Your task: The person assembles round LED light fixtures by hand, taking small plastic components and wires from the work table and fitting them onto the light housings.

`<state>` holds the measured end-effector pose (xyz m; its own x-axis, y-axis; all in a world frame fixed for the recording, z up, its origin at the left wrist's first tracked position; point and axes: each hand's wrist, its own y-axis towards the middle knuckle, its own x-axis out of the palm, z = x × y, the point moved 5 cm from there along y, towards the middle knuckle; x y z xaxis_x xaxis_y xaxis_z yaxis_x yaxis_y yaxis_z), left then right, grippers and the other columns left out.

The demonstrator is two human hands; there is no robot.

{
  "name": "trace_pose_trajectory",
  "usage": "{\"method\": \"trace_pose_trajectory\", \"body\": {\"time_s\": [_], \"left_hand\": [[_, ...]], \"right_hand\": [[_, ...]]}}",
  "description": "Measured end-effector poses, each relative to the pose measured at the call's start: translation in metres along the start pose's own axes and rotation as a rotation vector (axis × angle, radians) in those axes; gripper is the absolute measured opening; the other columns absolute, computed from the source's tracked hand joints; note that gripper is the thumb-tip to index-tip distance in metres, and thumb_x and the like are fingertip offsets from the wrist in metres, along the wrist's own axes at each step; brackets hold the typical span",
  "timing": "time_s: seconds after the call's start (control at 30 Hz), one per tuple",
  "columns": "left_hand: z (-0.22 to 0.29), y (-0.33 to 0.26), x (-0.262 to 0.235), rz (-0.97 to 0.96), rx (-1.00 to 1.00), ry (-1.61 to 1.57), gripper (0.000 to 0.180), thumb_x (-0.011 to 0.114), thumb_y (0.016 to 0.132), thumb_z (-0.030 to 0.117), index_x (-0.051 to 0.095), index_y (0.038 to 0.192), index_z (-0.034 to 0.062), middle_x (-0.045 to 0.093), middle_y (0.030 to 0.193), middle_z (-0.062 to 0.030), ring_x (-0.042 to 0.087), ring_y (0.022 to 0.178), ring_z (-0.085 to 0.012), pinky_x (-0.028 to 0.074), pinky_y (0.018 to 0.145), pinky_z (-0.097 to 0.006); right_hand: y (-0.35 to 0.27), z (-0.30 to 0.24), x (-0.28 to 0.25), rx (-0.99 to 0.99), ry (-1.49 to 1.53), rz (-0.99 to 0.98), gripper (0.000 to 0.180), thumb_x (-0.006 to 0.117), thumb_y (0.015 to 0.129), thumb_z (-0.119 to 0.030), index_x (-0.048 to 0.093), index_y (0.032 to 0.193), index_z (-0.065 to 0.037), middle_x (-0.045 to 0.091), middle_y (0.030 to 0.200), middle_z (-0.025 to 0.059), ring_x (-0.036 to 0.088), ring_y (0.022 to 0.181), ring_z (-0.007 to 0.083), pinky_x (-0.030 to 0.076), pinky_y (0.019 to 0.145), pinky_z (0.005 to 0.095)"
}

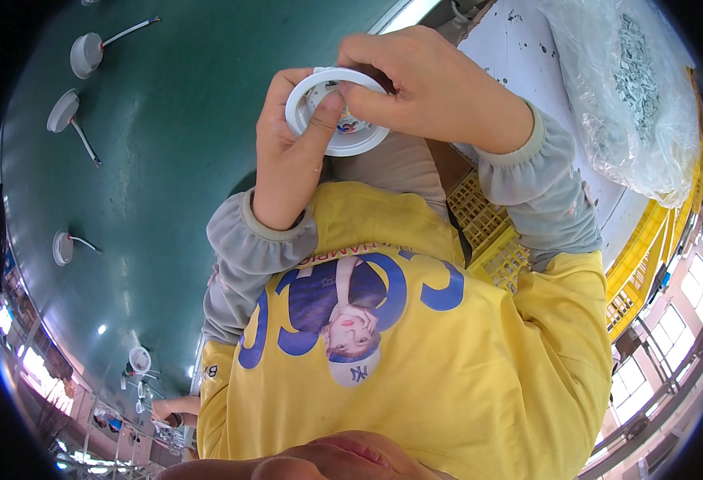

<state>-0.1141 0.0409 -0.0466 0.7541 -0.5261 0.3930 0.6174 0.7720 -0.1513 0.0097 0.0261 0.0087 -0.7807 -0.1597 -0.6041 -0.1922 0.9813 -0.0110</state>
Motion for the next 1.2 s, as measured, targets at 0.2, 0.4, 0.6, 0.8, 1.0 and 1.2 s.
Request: {"method": "trace_pose_trajectory", "body": {"time_s": [0.2, 0.4, 0.6, 0.8, 1.0, 1.2], "left_hand": [[-0.002, -0.001, -0.004, -0.002, 0.045, 0.122, 0.024, 0.056, 0.088, 0.018, 0.046, 0.103, 0.0019, 0.058, 0.090, -0.0029, 0.053, 0.079, -0.0059, 0.045, 0.070, -0.020], [0.010, -0.003, -0.003, -0.020, 0.000, -0.113, 0.028, 0.058, 0.086, 0.017, 0.046, 0.106, 0.0019, 0.058, 0.093, -0.0051, 0.056, 0.083, -0.0094, 0.046, 0.072, -0.023], [0.009, -0.006, 0.001, -0.113, -0.079, -0.230, 0.031, 0.057, 0.086, 0.016, 0.045, 0.110, 0.0008, 0.058, 0.095, -0.0060, 0.056, 0.086, -0.0099, 0.047, 0.074, -0.023], [0.008, -0.007, -0.003, -0.114, -0.020, -0.014, 0.022, 0.055, 0.087, 0.011, 0.044, 0.103, 0.0007, 0.056, 0.089, -0.0028, 0.051, 0.080, -0.0054, 0.045, 0.070, -0.022], [0.010, -0.011, -0.002, -0.162, -0.046, -0.154, 0.027, 0.057, 0.086, 0.017, 0.045, 0.105, 0.0019, 0.058, 0.092, -0.0045, 0.055, 0.084, -0.0080, 0.045, 0.072, -0.022], [0.014, -0.011, -0.001, -0.203, -0.087, -0.251, 0.022, 0.057, 0.086, 0.010, 0.045, 0.102, 0.0023, 0.057, 0.089, -0.0012, 0.052, 0.082, -0.0044, 0.044, 0.071, -0.020]], "right_hand": [[-0.003, -0.002, -0.001, -0.007, -0.066, 0.031, 0.019, 0.057, 0.079, -0.021, 0.055, 0.080, -0.002, 0.052, 0.057, 0.0121, 0.052, 0.049, 0.0216, 0.039, 0.046, 0.0286], [-0.002, 0.005, -0.013, 0.169, 0.650, -0.140, 0.022, 0.058, 0.083, -0.020, 0.059, 0.093, 0.000, 0.053, 0.061, -0.0002, 0.051, 0.053, 0.0056, 0.039, 0.046, 0.0209], [-0.003, 0.020, -0.002, 0.211, 0.648, -0.270, 0.017, 0.053, 0.085, -0.008, 0.059, 0.095, 0.005, 0.060, 0.074, 0.0015, 0.053, 0.063, 0.0014, 0.041, 0.053, 0.0147], [-0.005, 0.013, -0.002, 0.173, 0.507, -0.185, 0.016, 0.055, 0.087, -0.011, 0.060, 0.092, 0.003, 0.059, 0.070, 0.0001, 0.054, 0.059, 0.0017, 0.044, 0.052, 0.0151], [-0.004, 0.009, -0.004, 0.142, 0.460, -0.186, 0.014, 0.054, 0.087, -0.009, 0.060, 0.090, 0.003, 0.059, 0.069, 0.0005, 0.055, 0.058, 0.0020, 0.045, 0.051, 0.0156], [-0.003, 0.007, -0.003, 0.139, 0.564, -0.283, 0.016, 0.053, 0.088, -0.012, 0.060, 0.088, 0.003, 0.058, 0.064, 0.0011, 0.053, 0.053, 0.0029, 0.042, 0.048, 0.0148]]}}
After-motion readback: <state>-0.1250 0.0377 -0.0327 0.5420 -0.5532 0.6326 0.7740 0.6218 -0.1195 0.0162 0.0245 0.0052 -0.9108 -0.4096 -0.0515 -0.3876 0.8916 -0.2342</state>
